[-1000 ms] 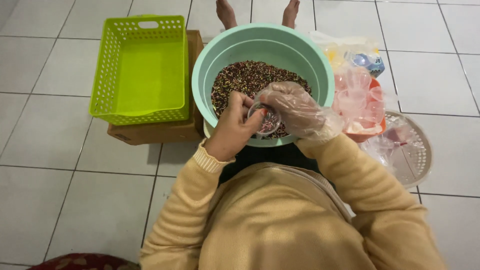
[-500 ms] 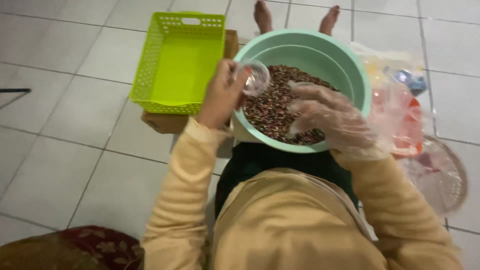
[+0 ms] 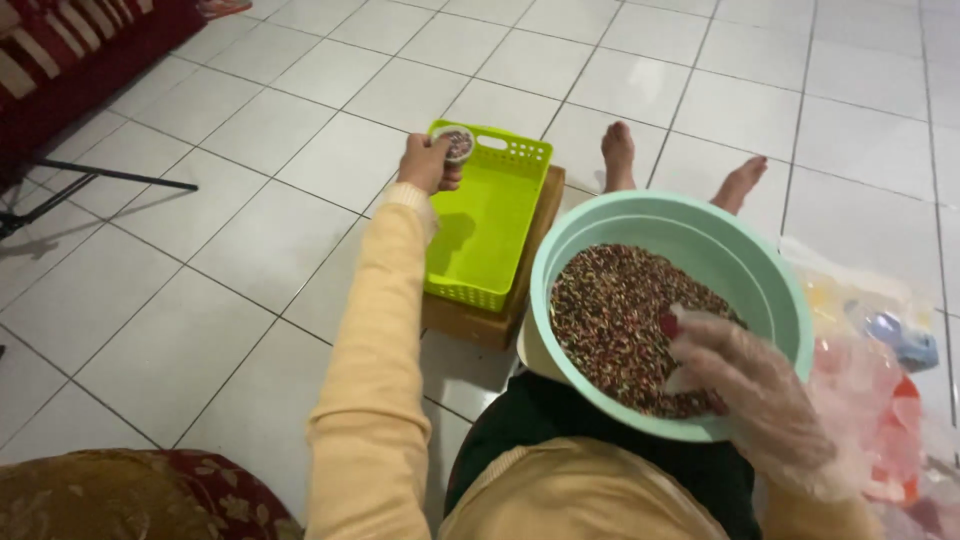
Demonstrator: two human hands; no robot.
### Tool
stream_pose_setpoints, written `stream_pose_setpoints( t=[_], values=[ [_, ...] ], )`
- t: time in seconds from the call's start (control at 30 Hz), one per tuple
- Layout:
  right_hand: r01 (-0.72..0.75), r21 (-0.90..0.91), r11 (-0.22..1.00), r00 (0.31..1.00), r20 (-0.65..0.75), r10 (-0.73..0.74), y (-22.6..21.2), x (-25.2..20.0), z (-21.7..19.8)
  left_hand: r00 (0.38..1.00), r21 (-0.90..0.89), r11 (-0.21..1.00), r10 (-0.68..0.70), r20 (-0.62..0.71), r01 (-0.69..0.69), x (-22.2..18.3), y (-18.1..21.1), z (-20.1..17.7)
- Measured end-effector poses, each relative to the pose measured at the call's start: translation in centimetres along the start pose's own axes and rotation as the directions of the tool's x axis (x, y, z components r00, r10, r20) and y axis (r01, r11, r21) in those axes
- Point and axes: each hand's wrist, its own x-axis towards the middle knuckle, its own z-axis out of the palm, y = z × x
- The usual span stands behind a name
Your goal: The person scoops multi-colored sprinkles from a large bowl into a small plastic cup using a spoon.
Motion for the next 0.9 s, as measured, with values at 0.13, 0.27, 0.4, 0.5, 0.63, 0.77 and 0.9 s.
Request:
stream_pose_setpoints(
  t=[0.13, 0.27, 0.4, 0.5, 0.63, 0.77, 0.9],
  values=[
    [-0.720, 0.641, 0.265, 0.447, 0.137, 0.884, -3.1, 3.9, -0.2, 0.985, 0.119, 0.979, -0.160, -0.062, 0.167, 1.4, -0.1, 1.2],
    [-0.823, 0.529, 0.206, 0.333, 0.156, 0.930, -0.7, 3.3, 0.0, 0.931, 0.033, 0.941, -0.328, -0.163, 0.337, 4.1, -2.1, 2.1],
    [-0.829, 0.478, 0.290, 0.405, 0.157, 0.901, 0.8, 2.0, -0.3, 0.900, 0.006, 0.918, -0.386, -0.205, 0.395, 5.1, -2.7, 3.2],
    [-0.730, 0.364, 0.579, 0.658, 0.146, 0.738, 2.0, 1.2, -0.4, 0.878, -0.045, 0.912, -0.404, -0.257, 0.407, 9.2, -5.8, 4.3],
    [-0.790, 0.419, 0.447, 0.553, 0.173, 0.815, 2.8, 0.5, -0.3, 0.896, 0.779, 0.465, -0.348, -0.277, 0.421, 17.1, -12.7, 5.4],
    [-0.762, 0.251, 0.597, 0.644, 0.197, 0.739, 4.2, -0.4, -0.5, 0.813, -0.006, 0.900, -0.396, -0.427, 0.435, 9.1, -7.3, 6.2],
    [-0.740, 0.209, 0.639, 0.673, 0.235, 0.702, 4.7, -0.8, -0.5, 0.787, 0.000, 0.887, -0.411, -0.460, 0.462, 8.1, -6.8, 6.5]
  ],
)
